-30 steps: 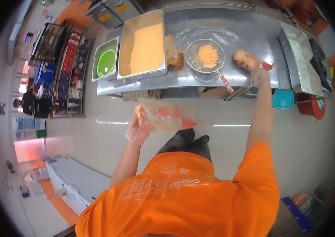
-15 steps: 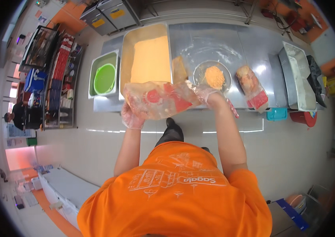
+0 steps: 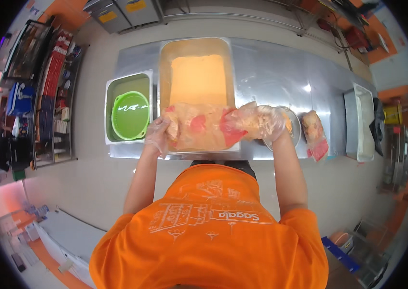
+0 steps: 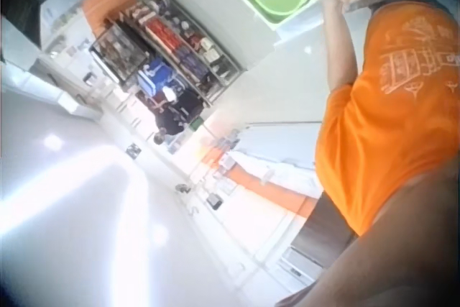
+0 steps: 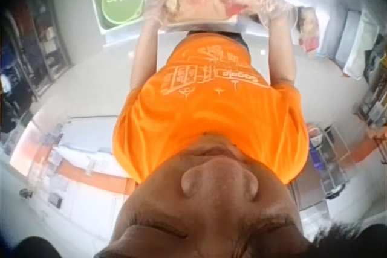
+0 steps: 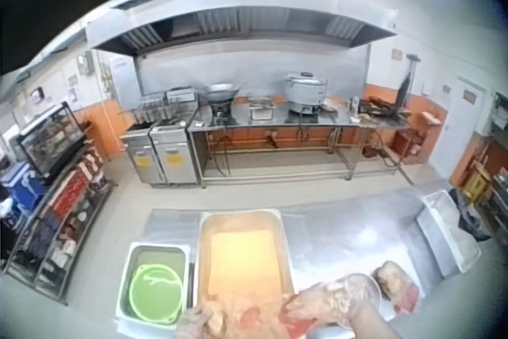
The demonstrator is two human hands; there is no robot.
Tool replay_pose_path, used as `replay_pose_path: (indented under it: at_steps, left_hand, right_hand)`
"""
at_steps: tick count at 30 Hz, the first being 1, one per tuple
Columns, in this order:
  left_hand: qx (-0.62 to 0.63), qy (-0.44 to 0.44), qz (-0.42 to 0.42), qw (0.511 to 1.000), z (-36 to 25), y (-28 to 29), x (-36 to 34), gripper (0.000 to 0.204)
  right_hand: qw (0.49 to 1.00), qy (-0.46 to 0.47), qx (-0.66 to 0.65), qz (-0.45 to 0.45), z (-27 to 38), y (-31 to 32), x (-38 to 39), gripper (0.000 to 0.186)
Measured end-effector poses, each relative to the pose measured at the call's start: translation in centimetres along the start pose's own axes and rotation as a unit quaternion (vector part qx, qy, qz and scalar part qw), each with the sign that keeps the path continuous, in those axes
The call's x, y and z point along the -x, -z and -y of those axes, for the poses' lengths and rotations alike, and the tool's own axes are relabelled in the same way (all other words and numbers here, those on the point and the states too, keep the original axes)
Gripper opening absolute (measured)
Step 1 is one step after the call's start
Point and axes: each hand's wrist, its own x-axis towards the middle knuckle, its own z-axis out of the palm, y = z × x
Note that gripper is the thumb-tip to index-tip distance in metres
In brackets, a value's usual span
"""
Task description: The person unpacks chicken from plastic bags into a tray of seasoned flour, coats the chicken in the flour by hand, dips it into a water container, coats it again in the flour, and carries a breaded piece toward the fryer station.
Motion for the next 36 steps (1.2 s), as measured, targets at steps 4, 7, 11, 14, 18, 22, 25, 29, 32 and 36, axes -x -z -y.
replay_pose_path:
  at_steps: [4,7,11,14,18,22,25,29,32,36]
  left_hand:
    - [0.034,0.005,-0.029,0.999,-0.5,-1.5,-0.7,0.023]
    - [0.112,0.007,-0.051,0.992,1.0,-0.3,-1.2,0.025]
    - [0.104,-0.022,-0.114,0.988,1.1,-1.7,-0.1,0.031]
    - [0.053,-0.041,-0.155,0.986,2.8,-2.2,-1.0,0.031]
    - [-0.107,-0.103,-0.191,0.97,3.1,-3.6,-0.9,0.024]
    - [-0.056,-0.093,-0.236,0.966,4.9,-1.2,-2.2,0.017]
    - [0.062,-0.064,-0.213,0.973,3.2,-1.9,-1.1,0.015]
    - [0.025,-0.042,-0.218,0.975,3.0,-2.7,-1.4,0.014]
    - [0.018,-0.072,-0.216,0.974,3.4,-2.8,-1.4,0.015]
    - [0.095,-0.034,-0.167,0.981,1.7,-2.6,-0.3,0.019]
  right_hand:
    - [0.734,-0.039,-0.667,0.123,-3.3,-0.2,-3.4,0.086]
    - [0.696,-0.02,-0.705,0.131,-2.6,-0.8,-5.6,0.082]
    - [0.892,-0.1,-0.431,0.094,1.5,-2.0,-8.0,0.061]
    - [0.974,0.088,-0.028,0.209,2.9,-3.4,-9.5,0.048]
    - [0.856,-0.169,-0.463,0.158,2.5,-6.0,-9.9,0.039]
    - [0.611,-0.205,-0.74,0.192,-0.9,-5.4,-8.7,0.037]
    - [0.653,-0.2,-0.716,0.142,0.0,-3.9,-7.3,0.036]
    - [0.451,-0.163,-0.773,0.414,2.0,-5.0,-7.9,0.032]
    - [0.815,-0.251,-0.491,0.178,0.7,-6.7,-7.5,0.036]
    - [0.897,-0.113,-0.39,0.175,-0.4,-7.4,-7.5,0.042]
